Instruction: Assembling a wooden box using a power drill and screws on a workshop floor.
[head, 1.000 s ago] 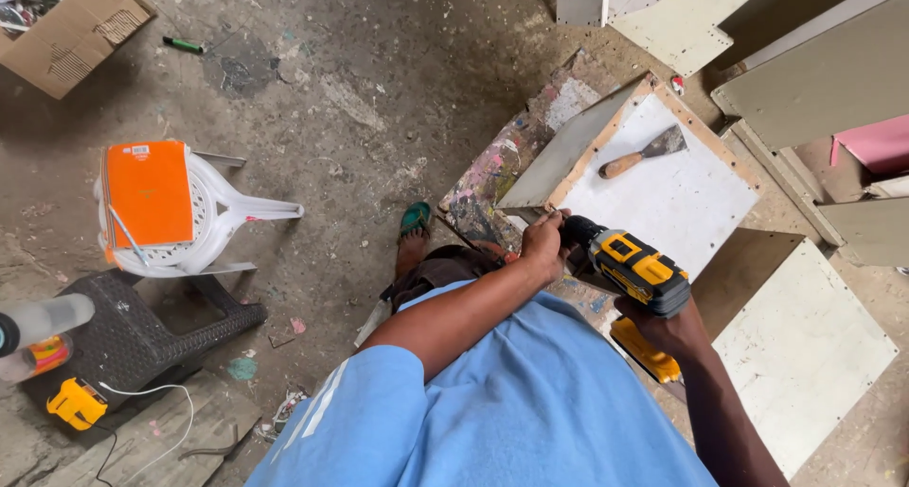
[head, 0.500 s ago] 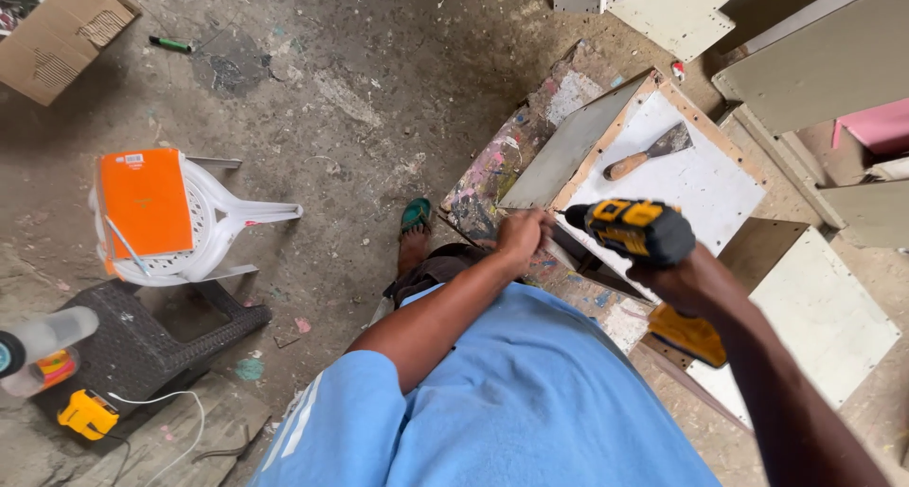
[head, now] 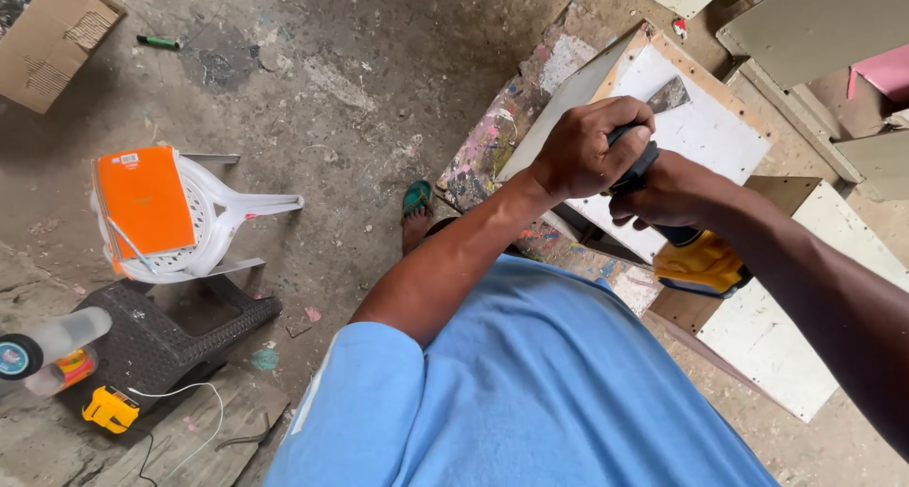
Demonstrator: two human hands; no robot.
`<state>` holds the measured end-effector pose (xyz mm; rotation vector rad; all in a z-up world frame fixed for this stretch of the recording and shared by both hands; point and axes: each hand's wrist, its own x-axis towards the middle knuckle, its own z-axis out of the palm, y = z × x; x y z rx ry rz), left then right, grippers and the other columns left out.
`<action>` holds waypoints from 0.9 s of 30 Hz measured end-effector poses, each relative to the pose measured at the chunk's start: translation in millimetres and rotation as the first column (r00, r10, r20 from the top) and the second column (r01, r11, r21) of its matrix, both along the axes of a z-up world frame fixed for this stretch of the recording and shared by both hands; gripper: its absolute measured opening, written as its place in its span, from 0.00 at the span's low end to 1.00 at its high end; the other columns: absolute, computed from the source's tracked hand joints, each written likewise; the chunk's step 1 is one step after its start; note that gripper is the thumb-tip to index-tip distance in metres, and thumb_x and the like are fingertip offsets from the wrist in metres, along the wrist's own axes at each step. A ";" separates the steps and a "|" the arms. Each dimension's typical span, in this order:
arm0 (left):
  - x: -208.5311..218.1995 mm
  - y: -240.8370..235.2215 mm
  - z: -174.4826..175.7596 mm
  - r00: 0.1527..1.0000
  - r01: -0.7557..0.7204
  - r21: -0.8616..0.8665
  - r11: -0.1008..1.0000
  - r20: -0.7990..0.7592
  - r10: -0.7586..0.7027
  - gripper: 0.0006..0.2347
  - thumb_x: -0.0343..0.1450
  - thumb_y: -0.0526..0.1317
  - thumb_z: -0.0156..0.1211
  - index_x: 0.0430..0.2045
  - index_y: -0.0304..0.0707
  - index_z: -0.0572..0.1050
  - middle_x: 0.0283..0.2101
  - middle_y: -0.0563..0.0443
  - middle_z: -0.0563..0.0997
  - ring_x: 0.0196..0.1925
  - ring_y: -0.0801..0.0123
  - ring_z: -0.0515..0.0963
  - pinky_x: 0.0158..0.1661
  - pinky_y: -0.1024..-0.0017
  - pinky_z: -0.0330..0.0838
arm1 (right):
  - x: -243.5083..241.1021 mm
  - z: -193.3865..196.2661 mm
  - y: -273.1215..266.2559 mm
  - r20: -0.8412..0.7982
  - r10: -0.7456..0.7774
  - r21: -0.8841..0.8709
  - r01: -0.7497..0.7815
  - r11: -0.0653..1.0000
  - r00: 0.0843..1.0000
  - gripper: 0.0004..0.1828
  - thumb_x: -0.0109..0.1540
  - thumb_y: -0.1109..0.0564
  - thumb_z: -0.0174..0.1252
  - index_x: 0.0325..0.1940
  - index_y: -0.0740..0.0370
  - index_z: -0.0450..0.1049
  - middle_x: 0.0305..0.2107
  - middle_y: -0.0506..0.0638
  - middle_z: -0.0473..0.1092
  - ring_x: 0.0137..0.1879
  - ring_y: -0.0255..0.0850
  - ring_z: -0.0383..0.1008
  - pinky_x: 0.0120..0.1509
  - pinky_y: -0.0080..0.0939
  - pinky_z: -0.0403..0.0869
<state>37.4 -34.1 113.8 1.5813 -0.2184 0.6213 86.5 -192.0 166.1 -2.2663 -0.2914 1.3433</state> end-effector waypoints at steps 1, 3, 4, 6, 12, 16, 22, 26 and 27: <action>-0.3 -0.8 0.6 1.000 0.001 0.001 1.000 -0.002 -0.001 0.07 0.75 0.48 0.50 0.31 0.55 0.76 0.26 0.53 0.79 0.33 0.58 0.84 0.37 0.67 0.80 | -1.8 3.7 2.2 -0.002 -0.001 0.001 0.001 1.000 1.000 0.16 0.55 0.59 0.69 0.39 0.77 0.79 0.28 0.69 0.76 0.33 0.59 0.82 0.36 0.57 0.82; -4.3 -0.7 1.7 1.000 -0.003 -0.015 1.000 0.024 0.003 0.07 0.74 0.46 0.50 0.32 0.56 0.77 0.26 0.54 0.78 0.32 0.58 0.83 0.36 0.67 0.80 | -8.0 10.6 8.2 0.029 -0.037 0.029 0.036 0.999 0.999 0.09 0.55 0.64 0.65 0.33 0.77 0.77 0.23 0.67 0.74 0.28 0.56 0.80 0.31 0.53 0.81; -6.8 -1.4 2.0 1.000 -0.005 -0.013 1.000 0.015 0.005 0.07 0.74 0.46 0.50 0.32 0.56 0.77 0.26 0.54 0.78 0.32 0.58 0.83 0.36 0.67 0.80 | -8.6 9.5 7.9 0.020 -0.035 0.031 0.034 0.999 0.999 0.09 0.55 0.64 0.65 0.33 0.77 0.77 0.23 0.67 0.74 0.28 0.56 0.80 0.31 0.53 0.81; -3.5 -1.7 4.6 1.000 0.009 -0.028 1.000 0.022 -0.008 0.07 0.74 0.46 0.50 0.31 0.56 0.77 0.25 0.53 0.77 0.31 0.59 0.83 0.34 0.67 0.80 | -4.4 9.2 7.4 0.041 0.011 -0.008 -0.011 1.000 0.999 0.08 0.55 0.64 0.65 0.32 0.76 0.77 0.21 0.66 0.73 0.24 0.55 0.79 0.28 0.51 0.80; -0.9 -3.5 7.3 0.999 0.040 -0.027 0.999 0.020 -0.039 0.07 0.74 0.45 0.50 0.32 0.55 0.77 0.25 0.50 0.77 0.30 0.54 0.83 0.34 0.65 0.80 | -2.3 12.4 5.6 0.024 0.010 -0.016 -0.010 1.000 1.000 0.09 0.54 0.65 0.64 0.34 0.76 0.77 0.20 0.66 0.73 0.24 0.53 0.78 0.30 0.50 0.80; 1.6 -5.0 6.1 0.999 0.041 -0.011 0.999 0.014 -0.041 0.07 0.75 0.45 0.50 0.32 0.54 0.76 0.25 0.50 0.77 0.30 0.54 0.83 0.33 0.65 0.79 | -0.8 8.5 2.5 0.020 -0.005 -0.005 0.005 1.000 1.000 0.09 0.54 0.65 0.65 0.34 0.76 0.76 0.20 0.66 0.72 0.23 0.53 0.78 0.29 0.49 0.80; 0.7 -4.2 6.7 0.998 0.054 -0.008 0.999 0.014 -0.054 0.06 0.74 0.45 0.50 0.31 0.54 0.76 0.25 0.50 0.77 0.30 0.54 0.83 0.33 0.65 0.79 | -3.4 7.8 5.7 0.028 -0.042 0.015 0.042 0.999 0.999 0.08 0.55 0.64 0.64 0.33 0.76 0.76 0.19 0.66 0.72 0.23 0.51 0.78 0.29 0.48 0.80; 0.0 -3.4 4.4 0.999 0.040 -0.050 0.998 0.005 -0.040 0.06 0.75 0.45 0.50 0.32 0.54 0.77 0.25 0.50 0.77 0.30 0.54 0.83 0.34 0.65 0.80 | -4.2 8.3 5.7 0.076 -0.003 -0.038 0.006 0.999 0.997 0.06 0.53 0.64 0.64 0.26 0.72 0.76 0.15 0.62 0.72 0.19 0.48 0.76 0.27 0.48 0.79; -2.1 0.5 4.4 0.999 0.042 -0.057 0.997 0.012 -0.041 0.06 0.75 0.44 0.50 0.32 0.55 0.77 0.25 0.50 0.78 0.29 0.54 0.83 0.34 0.66 0.79 | -5.4 7.4 8.4 0.075 0.014 -0.021 -0.012 1.000 0.997 0.06 0.53 0.63 0.64 0.25 0.71 0.76 0.15 0.61 0.72 0.18 0.47 0.76 0.25 0.48 0.78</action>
